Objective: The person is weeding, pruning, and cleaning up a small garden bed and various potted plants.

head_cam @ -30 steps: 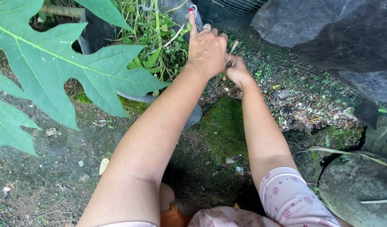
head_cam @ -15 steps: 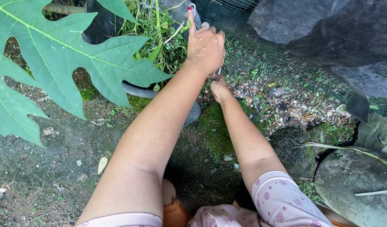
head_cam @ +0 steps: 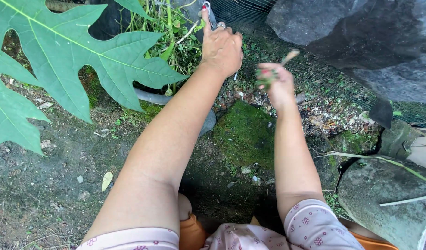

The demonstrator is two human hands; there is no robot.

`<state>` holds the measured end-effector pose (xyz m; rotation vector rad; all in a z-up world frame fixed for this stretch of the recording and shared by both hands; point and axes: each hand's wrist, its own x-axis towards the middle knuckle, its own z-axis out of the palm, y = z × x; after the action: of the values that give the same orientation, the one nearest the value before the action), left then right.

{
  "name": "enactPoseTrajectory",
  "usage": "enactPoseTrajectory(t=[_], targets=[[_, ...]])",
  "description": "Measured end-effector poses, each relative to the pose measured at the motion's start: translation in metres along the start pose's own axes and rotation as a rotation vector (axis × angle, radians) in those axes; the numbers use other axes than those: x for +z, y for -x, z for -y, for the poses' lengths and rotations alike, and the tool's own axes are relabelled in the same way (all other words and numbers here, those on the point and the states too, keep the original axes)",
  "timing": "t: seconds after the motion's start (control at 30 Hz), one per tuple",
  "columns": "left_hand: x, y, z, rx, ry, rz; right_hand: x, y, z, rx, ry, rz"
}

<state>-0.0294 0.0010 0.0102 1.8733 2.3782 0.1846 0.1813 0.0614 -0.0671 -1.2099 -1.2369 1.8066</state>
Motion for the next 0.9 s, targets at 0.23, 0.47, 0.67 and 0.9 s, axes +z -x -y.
enactPoseTrajectory(t=[0.23, 0.47, 0.67, 0.9], targets=[[-0.001, -0.004, 0.000, 0.025, 0.043, -0.046, 0.015, -0.049, -0.123, -0.267, 0.892, 0.290], [0.014, -0.001, 0.004, 0.041, 0.062, -0.128, 0.034, -0.016, -0.109, -0.399, 1.044, 0.223], [0.000, 0.004, 0.004, 0.024, 0.093, -0.050, 0.040, -0.056, -0.180, -0.507, 1.172, 0.153], [0.011, -0.002, 0.004, 0.034, 0.059, -0.051, 0.045, -0.030, -0.083, -0.090, 0.712, 0.131]])
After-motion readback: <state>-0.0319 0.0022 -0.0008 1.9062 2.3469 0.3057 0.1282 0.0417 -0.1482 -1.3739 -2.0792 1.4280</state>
